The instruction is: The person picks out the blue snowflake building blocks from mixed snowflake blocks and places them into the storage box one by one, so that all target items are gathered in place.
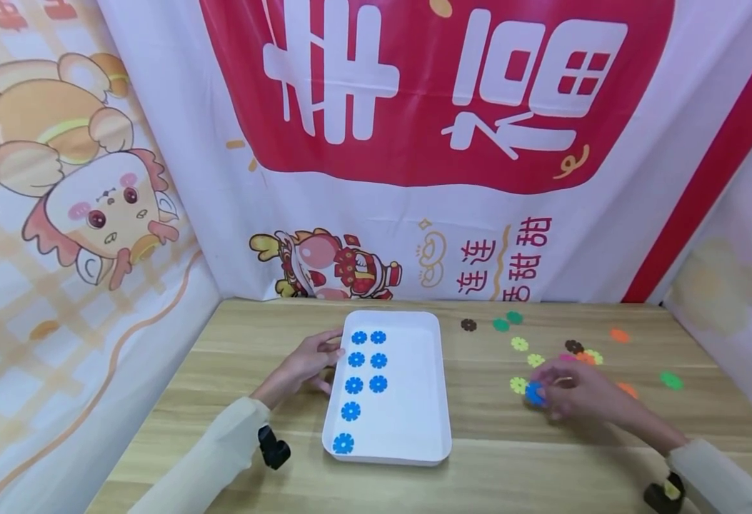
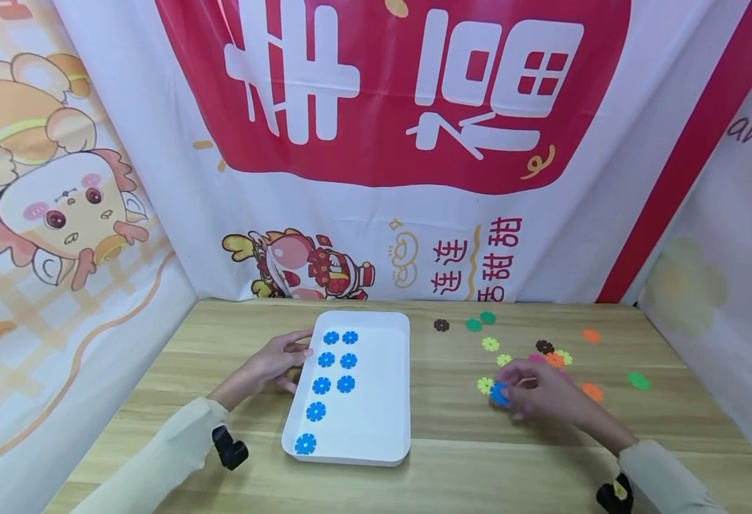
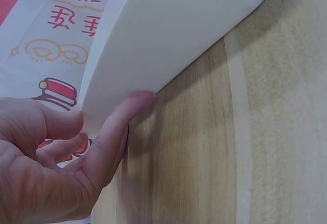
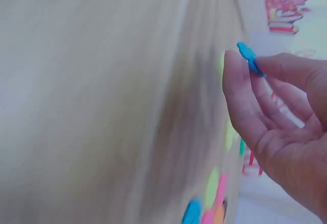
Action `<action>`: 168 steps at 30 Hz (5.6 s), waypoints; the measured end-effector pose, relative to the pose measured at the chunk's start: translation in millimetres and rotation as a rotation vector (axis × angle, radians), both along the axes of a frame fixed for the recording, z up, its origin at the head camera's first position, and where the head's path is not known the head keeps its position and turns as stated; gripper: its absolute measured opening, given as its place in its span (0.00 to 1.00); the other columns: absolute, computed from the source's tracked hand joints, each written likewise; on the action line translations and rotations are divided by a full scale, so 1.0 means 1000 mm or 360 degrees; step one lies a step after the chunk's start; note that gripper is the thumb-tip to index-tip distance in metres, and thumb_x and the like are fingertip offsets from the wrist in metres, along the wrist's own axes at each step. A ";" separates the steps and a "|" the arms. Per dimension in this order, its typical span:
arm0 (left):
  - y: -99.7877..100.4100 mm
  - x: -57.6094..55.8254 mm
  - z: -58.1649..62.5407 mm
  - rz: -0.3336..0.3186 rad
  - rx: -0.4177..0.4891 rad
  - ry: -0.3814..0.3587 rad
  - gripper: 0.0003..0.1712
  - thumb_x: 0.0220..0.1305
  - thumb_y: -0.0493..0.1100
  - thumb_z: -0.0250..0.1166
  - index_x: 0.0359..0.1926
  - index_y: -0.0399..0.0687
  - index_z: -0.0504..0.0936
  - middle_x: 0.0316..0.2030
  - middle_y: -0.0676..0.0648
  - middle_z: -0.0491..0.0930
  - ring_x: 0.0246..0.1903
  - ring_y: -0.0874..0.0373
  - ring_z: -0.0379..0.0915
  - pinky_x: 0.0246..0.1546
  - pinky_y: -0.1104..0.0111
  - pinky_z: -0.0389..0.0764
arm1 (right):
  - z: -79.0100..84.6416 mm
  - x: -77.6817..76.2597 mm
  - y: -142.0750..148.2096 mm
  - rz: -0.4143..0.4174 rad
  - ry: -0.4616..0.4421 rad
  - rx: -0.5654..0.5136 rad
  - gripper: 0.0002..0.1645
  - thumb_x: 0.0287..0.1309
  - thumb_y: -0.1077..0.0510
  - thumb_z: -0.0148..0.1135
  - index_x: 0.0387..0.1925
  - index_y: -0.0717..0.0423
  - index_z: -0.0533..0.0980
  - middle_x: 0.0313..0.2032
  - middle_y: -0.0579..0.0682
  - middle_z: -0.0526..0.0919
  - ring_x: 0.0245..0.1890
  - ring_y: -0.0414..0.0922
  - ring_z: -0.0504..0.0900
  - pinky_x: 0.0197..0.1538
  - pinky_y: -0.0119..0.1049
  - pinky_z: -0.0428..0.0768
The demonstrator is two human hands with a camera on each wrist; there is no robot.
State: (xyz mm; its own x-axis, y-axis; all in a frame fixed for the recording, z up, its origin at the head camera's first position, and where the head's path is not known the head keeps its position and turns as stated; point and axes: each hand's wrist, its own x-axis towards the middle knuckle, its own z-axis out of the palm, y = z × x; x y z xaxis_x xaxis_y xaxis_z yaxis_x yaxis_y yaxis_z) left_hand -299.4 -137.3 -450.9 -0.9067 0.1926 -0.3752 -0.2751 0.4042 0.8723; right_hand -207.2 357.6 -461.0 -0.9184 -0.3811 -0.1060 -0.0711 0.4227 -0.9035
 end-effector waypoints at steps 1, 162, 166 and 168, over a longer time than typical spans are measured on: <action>0.000 0.000 0.000 0.0003 0.0000 -0.0003 0.34 0.81 0.43 0.58 0.82 0.57 0.61 0.72 0.34 0.70 0.46 0.48 0.84 0.26 0.60 0.91 | 0.004 -0.002 -0.005 -0.0019 -0.0026 -0.0005 0.15 0.69 0.64 0.64 0.54 0.67 0.79 0.44 0.62 0.81 0.34 0.51 0.87 0.36 0.44 0.93; 0.005 -0.004 0.004 -0.0059 -0.0025 -0.0050 0.33 0.81 0.41 0.56 0.81 0.54 0.61 0.70 0.33 0.73 0.50 0.47 0.84 0.30 0.58 0.93 | -0.031 0.006 0.128 0.0284 0.0651 0.0373 0.16 0.63 0.73 0.67 0.46 0.55 0.76 0.39 0.48 0.76 0.34 0.43 0.72 0.29 0.29 0.73; 0.004 -0.004 0.003 -0.0067 -0.0028 -0.0047 0.32 0.81 0.41 0.56 0.81 0.54 0.61 0.70 0.32 0.73 0.50 0.47 0.84 0.30 0.58 0.93 | -0.027 0.009 0.125 0.0254 0.0596 0.0382 0.16 0.64 0.72 0.67 0.51 0.60 0.75 0.40 0.50 0.76 0.34 0.44 0.72 0.30 0.29 0.73; 0.005 -0.004 0.003 -0.0080 -0.0021 -0.0045 0.32 0.81 0.41 0.56 0.81 0.53 0.61 0.70 0.32 0.72 0.51 0.47 0.84 0.31 0.58 0.93 | -0.025 0.011 0.121 0.0198 0.0497 0.0417 0.20 0.66 0.68 0.68 0.57 0.62 0.75 0.42 0.50 0.77 0.35 0.43 0.73 0.31 0.28 0.74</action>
State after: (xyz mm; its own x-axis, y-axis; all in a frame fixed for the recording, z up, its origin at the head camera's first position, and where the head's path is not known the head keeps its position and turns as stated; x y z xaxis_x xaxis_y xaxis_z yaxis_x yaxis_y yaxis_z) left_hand -303.0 -132.7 -448.1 -0.8850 0.2325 -0.4035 -0.2787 0.4298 0.8588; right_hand -195.8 479.1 -485.6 -0.8705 -0.4883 0.0622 -0.3895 0.6059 -0.6936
